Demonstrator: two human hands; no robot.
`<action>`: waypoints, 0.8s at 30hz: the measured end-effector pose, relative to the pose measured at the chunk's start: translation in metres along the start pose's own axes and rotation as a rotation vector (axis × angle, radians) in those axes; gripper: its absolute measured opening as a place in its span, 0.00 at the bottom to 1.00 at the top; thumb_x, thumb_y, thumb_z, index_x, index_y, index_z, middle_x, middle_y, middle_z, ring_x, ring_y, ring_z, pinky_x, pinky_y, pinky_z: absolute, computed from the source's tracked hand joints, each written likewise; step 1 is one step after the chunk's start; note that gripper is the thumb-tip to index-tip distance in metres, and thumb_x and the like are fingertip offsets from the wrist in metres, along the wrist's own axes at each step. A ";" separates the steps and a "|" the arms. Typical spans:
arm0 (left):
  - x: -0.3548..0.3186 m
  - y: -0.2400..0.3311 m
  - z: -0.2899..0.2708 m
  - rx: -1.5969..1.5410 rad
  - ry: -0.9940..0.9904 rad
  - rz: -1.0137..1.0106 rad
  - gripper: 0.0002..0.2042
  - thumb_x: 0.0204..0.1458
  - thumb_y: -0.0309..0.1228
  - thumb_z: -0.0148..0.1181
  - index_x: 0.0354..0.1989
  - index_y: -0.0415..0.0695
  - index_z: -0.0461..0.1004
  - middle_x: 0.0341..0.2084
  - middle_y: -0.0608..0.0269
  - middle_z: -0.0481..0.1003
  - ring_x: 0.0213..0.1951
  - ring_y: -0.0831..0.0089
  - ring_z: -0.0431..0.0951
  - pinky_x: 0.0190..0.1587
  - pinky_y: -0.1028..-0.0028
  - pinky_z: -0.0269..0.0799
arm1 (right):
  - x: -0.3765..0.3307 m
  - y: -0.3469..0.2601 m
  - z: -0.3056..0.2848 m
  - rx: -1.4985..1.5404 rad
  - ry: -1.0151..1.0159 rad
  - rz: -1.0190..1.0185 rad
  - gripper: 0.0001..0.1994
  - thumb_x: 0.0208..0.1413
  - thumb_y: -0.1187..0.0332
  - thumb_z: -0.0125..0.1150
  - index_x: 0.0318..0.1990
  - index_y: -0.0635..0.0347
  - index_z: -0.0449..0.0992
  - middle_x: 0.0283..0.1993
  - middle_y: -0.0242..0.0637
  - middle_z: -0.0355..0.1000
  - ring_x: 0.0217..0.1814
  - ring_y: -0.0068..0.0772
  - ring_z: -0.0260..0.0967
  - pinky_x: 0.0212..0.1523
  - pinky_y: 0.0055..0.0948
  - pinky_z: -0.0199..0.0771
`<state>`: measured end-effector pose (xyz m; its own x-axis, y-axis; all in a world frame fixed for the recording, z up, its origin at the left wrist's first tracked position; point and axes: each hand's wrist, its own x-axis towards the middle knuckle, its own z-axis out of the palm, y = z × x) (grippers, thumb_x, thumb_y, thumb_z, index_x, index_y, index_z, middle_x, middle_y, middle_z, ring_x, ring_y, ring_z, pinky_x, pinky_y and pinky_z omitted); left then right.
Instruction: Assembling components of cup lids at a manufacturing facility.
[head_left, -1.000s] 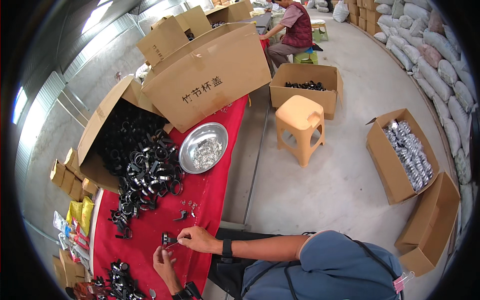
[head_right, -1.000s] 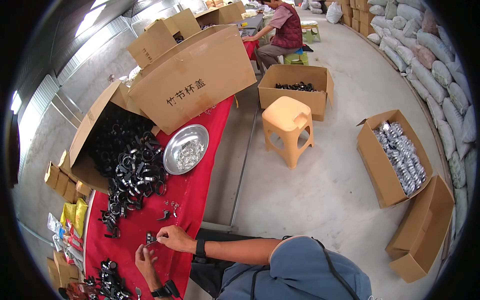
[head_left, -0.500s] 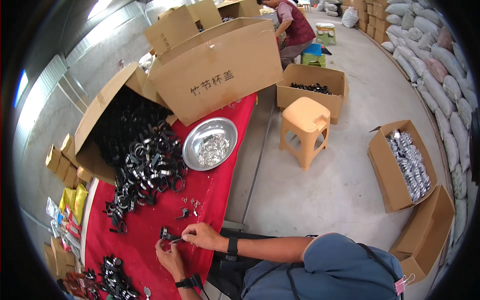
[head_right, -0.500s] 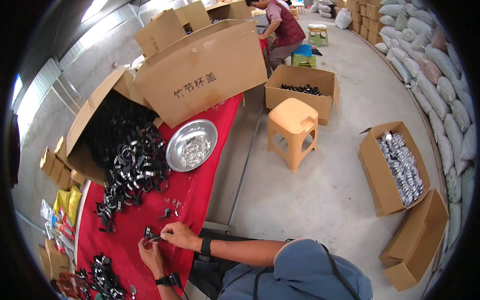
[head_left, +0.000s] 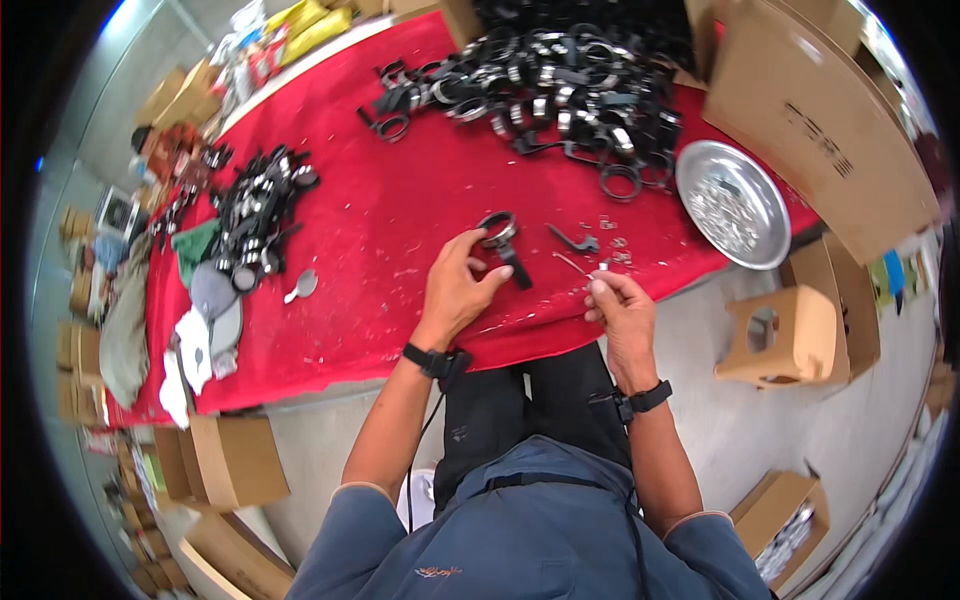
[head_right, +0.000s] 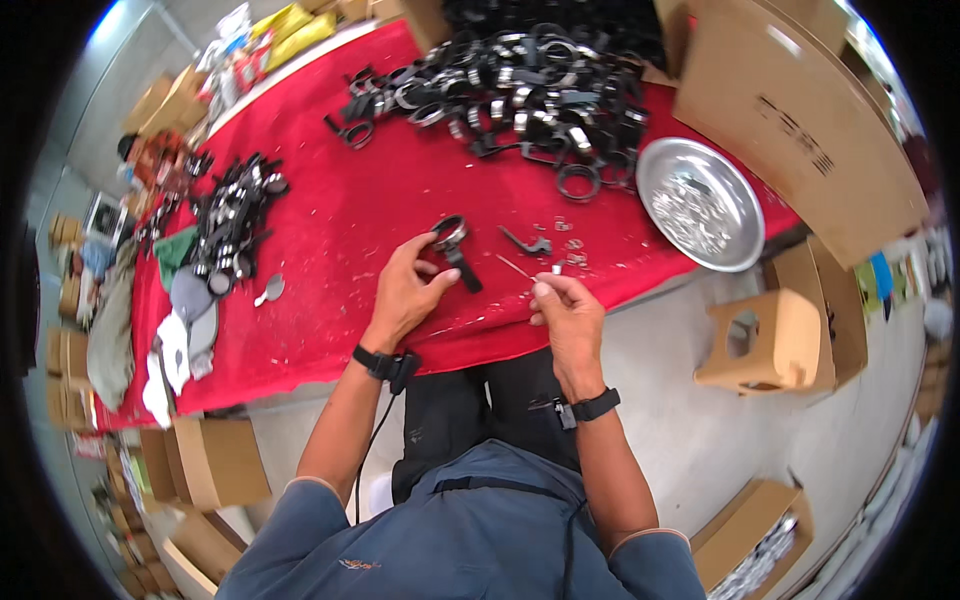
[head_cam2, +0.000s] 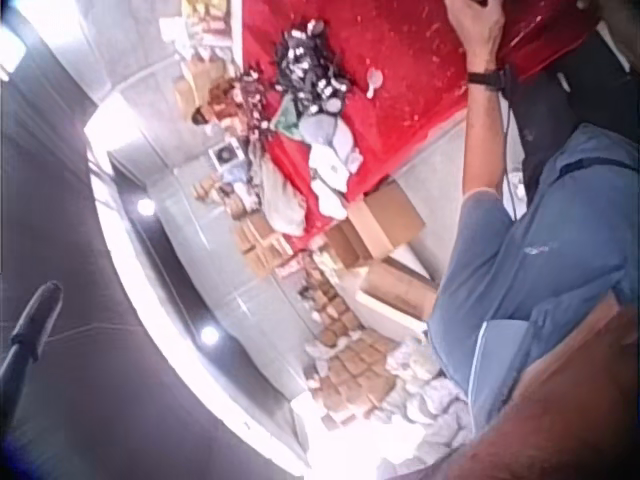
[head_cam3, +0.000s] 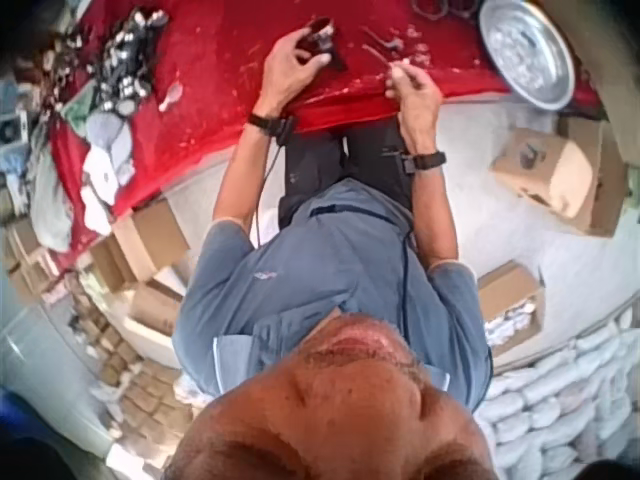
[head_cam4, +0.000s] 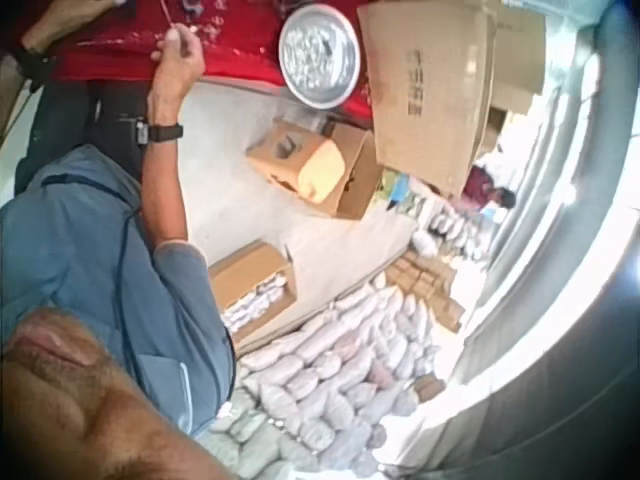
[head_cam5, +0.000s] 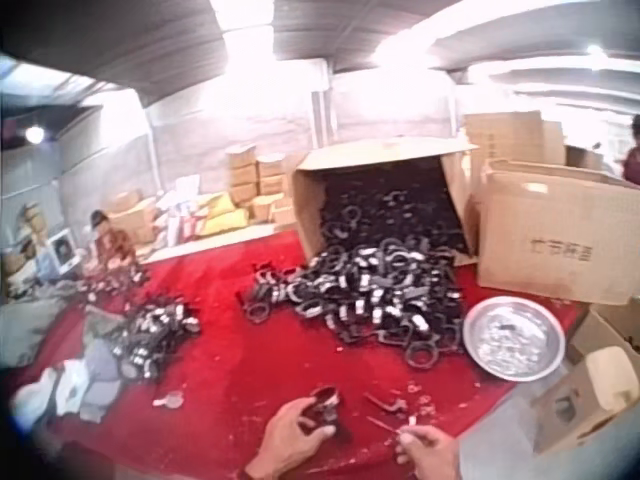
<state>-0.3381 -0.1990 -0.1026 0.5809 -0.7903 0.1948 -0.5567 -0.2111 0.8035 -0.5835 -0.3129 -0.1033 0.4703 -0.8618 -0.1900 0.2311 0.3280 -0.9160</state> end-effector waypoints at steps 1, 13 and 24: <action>-0.002 0.002 -0.002 -0.003 0.015 -0.018 0.37 0.52 0.40 0.82 0.70 0.37 0.76 0.60 0.46 0.80 0.46 0.60 0.87 0.53 0.62 0.83 | 0.004 -0.001 0.009 -0.026 -0.013 -0.020 0.12 0.72 0.70 0.71 0.57 0.69 0.85 0.41 0.35 0.83 0.41 0.22 0.80 0.39 0.24 0.82; -0.018 0.012 0.009 0.071 0.268 0.031 0.36 0.49 0.37 0.85 0.66 0.37 0.77 0.54 0.48 0.81 0.41 0.58 0.85 0.47 0.59 0.83 | 0.066 -0.004 0.117 -0.817 -0.064 -0.667 0.07 0.64 0.73 0.72 0.46 0.66 0.88 0.41 0.43 0.84 0.38 0.38 0.83 0.42 0.36 0.82; 0.008 -0.014 -0.005 -0.273 0.128 -0.149 0.34 0.59 0.25 0.72 0.74 0.31 0.69 0.60 0.39 0.82 0.44 0.59 0.92 0.54 0.62 0.84 | 0.056 0.017 0.131 -1.107 -0.041 -0.736 0.08 0.63 0.71 0.73 0.46 0.64 0.89 0.43 0.50 0.84 0.46 0.57 0.84 0.50 0.48 0.83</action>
<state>-0.3227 -0.1992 -0.1096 0.7237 -0.6797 0.1190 -0.2901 -0.1433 0.9462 -0.4419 -0.3052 -0.0834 0.5650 -0.6830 0.4630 -0.3602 -0.7090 -0.6063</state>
